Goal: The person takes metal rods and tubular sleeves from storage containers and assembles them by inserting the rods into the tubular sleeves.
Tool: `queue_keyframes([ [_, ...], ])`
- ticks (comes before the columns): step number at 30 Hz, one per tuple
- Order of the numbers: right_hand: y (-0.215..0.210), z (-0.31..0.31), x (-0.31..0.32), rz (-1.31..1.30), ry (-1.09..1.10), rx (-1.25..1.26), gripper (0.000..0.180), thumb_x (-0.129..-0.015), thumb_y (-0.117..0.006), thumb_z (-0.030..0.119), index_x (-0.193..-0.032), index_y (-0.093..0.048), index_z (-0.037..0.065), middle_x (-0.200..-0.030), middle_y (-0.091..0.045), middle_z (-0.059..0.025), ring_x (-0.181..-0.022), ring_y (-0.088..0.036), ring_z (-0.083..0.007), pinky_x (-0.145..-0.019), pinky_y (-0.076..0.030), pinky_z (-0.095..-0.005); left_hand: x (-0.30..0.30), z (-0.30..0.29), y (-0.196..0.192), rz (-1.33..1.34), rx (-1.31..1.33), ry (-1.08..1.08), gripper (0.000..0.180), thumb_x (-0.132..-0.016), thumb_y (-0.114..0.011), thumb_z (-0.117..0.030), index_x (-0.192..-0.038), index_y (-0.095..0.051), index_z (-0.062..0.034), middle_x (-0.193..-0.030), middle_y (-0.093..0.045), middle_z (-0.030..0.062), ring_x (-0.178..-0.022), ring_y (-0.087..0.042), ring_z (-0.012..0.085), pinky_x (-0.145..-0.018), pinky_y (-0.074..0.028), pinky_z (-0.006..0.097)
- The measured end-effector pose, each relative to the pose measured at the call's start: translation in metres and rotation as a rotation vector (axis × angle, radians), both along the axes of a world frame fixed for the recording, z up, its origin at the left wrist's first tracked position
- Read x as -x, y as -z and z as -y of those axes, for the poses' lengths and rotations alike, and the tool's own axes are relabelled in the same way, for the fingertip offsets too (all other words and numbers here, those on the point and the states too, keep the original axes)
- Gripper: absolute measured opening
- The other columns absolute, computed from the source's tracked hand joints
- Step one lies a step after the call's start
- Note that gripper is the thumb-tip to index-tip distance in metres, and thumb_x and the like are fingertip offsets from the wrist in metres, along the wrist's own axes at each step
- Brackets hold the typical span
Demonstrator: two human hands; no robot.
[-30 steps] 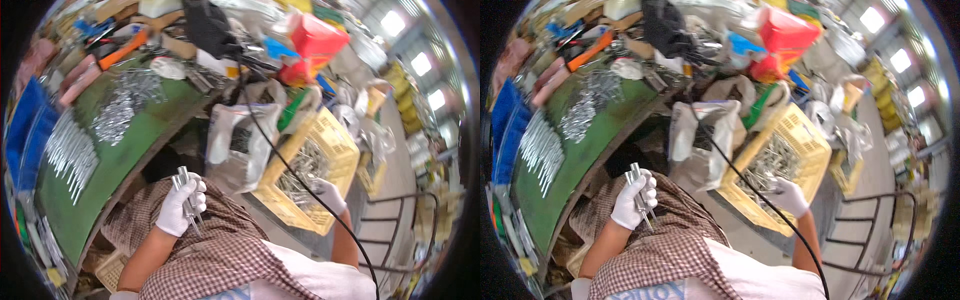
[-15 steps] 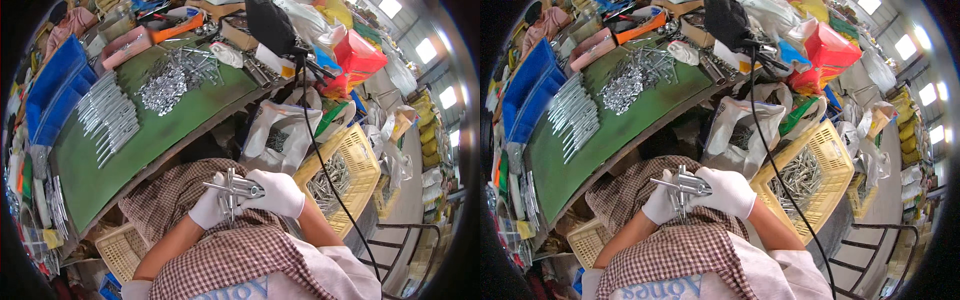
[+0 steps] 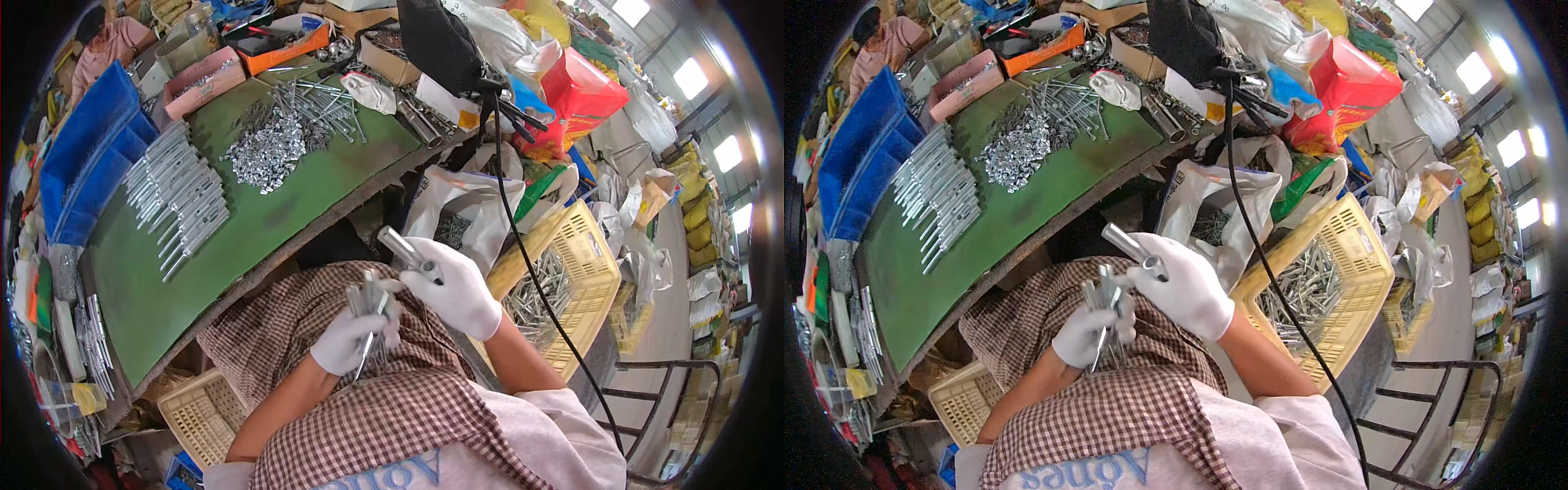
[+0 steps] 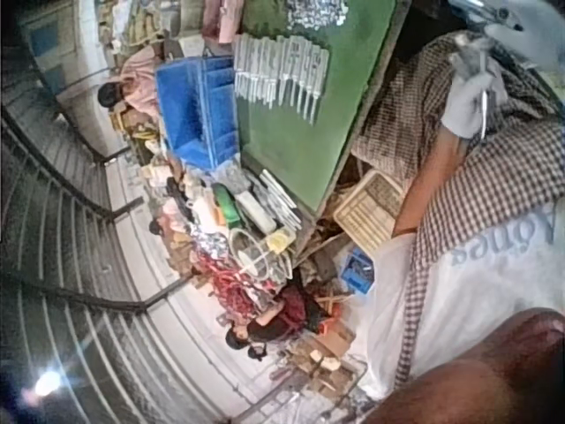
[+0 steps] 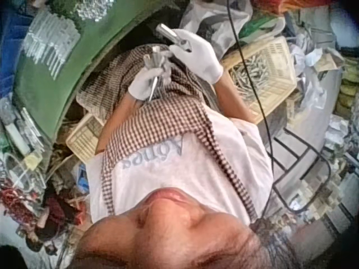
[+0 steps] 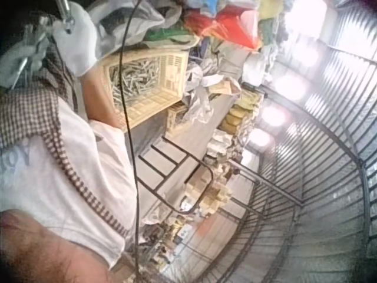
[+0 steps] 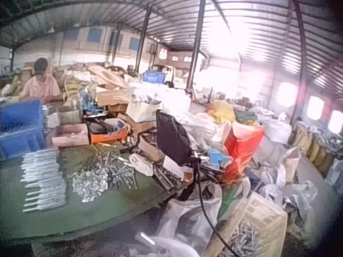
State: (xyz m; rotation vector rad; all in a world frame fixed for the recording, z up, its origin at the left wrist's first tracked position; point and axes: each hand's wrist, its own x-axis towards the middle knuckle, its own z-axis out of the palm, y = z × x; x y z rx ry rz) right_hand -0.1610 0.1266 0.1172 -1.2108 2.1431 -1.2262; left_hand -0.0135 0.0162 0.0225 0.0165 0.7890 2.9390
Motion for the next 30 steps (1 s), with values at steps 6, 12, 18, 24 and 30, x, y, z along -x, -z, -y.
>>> queue_keyframes([
  [6, 0.016, 0.007, -0.039, -0.209, -0.154, -0.264, 0.023, -0.081, -0.064, 0.026, -0.098, -0.064, 0.010, -0.084, -0.062, -0.0133, -0.084, -0.063, -0.0319, -0.071, -0.050, -0.0421, 0.005, -0.006, 0.021, 0.275, -0.248, -0.477, 0.036, -0.096, -0.054, -0.027, -0.127, -0.047, -0.0109, -0.112, -0.059, 0.0063, -0.105, -0.057, 0.0191, -0.091, -0.047, 0.038],
  [12, 0.007, 0.018, -0.021, 0.560, 0.025, -0.103, 0.018, -0.078, -0.060, 0.021, -0.076, -0.067, 0.004, -0.076, -0.065, -0.0102, -0.079, -0.061, -0.0300, -0.072, -0.048, -0.0379, 0.004, 0.011, 0.018, 0.284, -0.100, -0.412, 0.045, -0.090, -0.055, -0.028, -0.129, -0.047, -0.0061, -0.113, -0.061, 0.0097, -0.098, -0.062, 0.0217, -0.086, -0.052, 0.037],
  [18, 0.056, 0.015, -0.022, -0.343, 0.176, 0.092, 0.046, -0.080, -0.062, 0.036, -0.109, -0.063, 0.000, -0.115, -0.057, -0.0213, -0.104, -0.055, -0.0359, -0.092, -0.043, -0.0418, 0.002, -0.004, 0.020, 0.358, 0.002, -0.287, 0.056, -0.093, -0.053, -0.044, -0.137, -0.040, -0.0126, -0.125, -0.055, 0.0043, -0.110, -0.057, 0.0209, -0.089, -0.050, 0.042],
  [24, 0.065, -0.117, 0.065, -0.419, 0.655, -0.009, 0.011, -0.076, -0.061, 0.010, -0.083, -0.065, 0.004, -0.077, -0.063, -0.0125, -0.073, -0.061, -0.0315, -0.066, -0.048, -0.0404, 0.008, -0.008, 0.008, 0.181, -0.145, -0.377, 0.060, -0.091, -0.057, -0.019, -0.143, -0.028, -0.0113, -0.084, -0.046, -0.0007, -0.076, -0.049, 0.0108, -0.081, -0.041, 0.034],
  [30, 0.179, -0.321, 0.176, -0.236, 0.769, -0.971, 0.032, -0.080, -0.060, 0.035, -0.098, -0.067, 0.009, -0.096, -0.067, -0.0188, -0.093, -0.063, -0.0383, -0.081, -0.050, -0.0440, 0.020, -0.012, -0.001, 0.282, -0.128, -0.325, 0.068, -0.088, -0.060, -0.015, -0.146, -0.023, -0.0111, -0.092, -0.049, 0.0036, -0.079, -0.053, 0.0131, -0.067, -0.049, 0.030],
])
